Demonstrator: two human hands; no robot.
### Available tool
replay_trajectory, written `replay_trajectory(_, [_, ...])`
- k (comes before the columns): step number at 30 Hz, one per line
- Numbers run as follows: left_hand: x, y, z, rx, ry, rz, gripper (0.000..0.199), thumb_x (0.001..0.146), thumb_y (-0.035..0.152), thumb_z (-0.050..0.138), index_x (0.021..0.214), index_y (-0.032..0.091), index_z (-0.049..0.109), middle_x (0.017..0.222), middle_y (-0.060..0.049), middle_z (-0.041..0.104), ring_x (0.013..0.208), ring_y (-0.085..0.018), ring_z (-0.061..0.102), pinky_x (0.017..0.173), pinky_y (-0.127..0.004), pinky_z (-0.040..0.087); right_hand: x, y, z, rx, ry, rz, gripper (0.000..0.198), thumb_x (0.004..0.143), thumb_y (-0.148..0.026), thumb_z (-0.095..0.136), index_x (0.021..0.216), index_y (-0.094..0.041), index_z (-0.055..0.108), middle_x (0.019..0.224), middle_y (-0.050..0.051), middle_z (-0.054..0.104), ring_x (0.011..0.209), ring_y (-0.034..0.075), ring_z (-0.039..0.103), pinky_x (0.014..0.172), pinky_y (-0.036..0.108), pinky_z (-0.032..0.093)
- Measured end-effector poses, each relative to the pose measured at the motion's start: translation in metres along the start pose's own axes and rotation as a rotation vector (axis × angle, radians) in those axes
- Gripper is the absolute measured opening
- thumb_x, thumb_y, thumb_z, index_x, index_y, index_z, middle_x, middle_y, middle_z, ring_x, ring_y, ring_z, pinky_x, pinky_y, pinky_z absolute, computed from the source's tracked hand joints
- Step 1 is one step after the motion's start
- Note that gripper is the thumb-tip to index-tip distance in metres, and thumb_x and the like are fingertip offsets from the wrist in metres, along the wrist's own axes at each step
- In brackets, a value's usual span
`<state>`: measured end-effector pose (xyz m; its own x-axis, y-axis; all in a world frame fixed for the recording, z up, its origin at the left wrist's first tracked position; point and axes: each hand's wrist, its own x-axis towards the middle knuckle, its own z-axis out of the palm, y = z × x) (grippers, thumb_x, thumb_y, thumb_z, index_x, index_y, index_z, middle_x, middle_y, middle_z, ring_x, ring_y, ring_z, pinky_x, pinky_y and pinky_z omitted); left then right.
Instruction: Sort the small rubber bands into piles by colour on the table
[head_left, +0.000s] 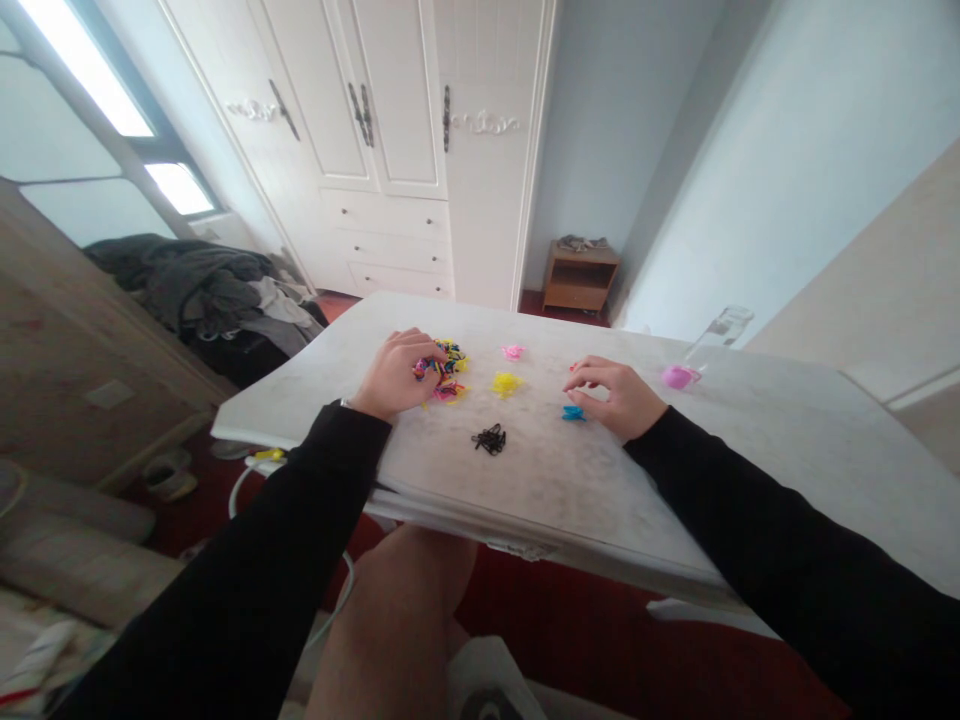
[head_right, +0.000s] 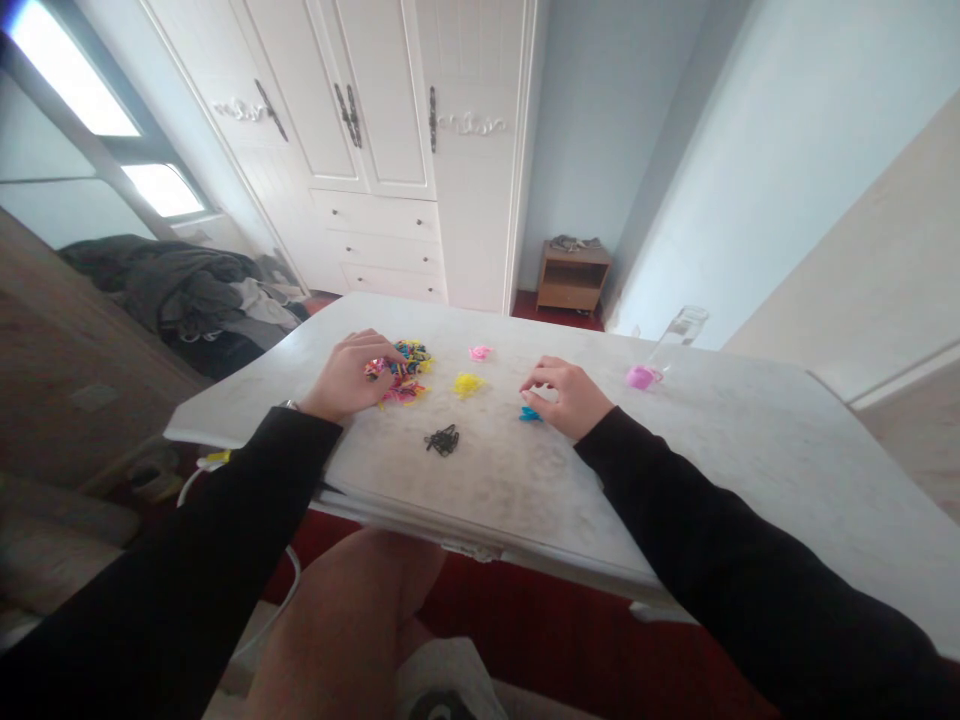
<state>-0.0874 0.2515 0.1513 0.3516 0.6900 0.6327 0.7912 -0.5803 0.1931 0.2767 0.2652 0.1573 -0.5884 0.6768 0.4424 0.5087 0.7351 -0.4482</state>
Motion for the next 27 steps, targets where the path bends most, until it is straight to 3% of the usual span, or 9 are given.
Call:
replay_trajectory(6, [-0.003, 0.004, 0.0, -0.013, -0.155, 0.039, 0.018, 0.077, 0.023, 0.06, 0.083, 0.02, 0.076, 0.092, -0.006, 0.073, 0.092, -0.025, 0.064, 0.085, -0.042, 0.044, -0.001, -0.01, 0.0, 0.005, 0.001, -0.033, 0.011, 0.086, -0.022, 0.065, 0.083, -0.021, 0.075, 0.091, 0.007, 0.071, 0.091, 0.024, 0.069, 0.075, 0.036, 0.055])
replay_trajectory(13, [-0.003, 0.008, 0.0, 0.008, -0.214, -0.006, 0.015, 0.08, 0.034, 0.069, 0.079, 0.021, 0.077, 0.088, -0.005, 0.071, 0.093, -0.025, 0.064, 0.086, -0.042, 0.042, -0.002, -0.013, 0.001, 0.011, -0.015, -0.042, 0.011, 0.087, -0.022, 0.065, 0.084, -0.021, 0.076, 0.092, 0.007, 0.073, 0.086, 0.022, 0.069, 0.072, 0.035, 0.057])
replay_trajectory(27, [-0.005, 0.007, 0.003, -0.087, -0.12, -0.028, 0.009, 0.085, 0.018, 0.057, 0.08, 0.019, 0.064, 0.089, -0.006, 0.071, 0.091, -0.024, 0.064, 0.083, -0.038, 0.047, -0.003, -0.019, 0.0, 0.045, -0.052, -0.042, 0.01, 0.088, -0.025, 0.067, 0.085, -0.023, 0.076, 0.092, 0.007, 0.073, 0.084, 0.021, 0.069, 0.07, 0.035, 0.06])
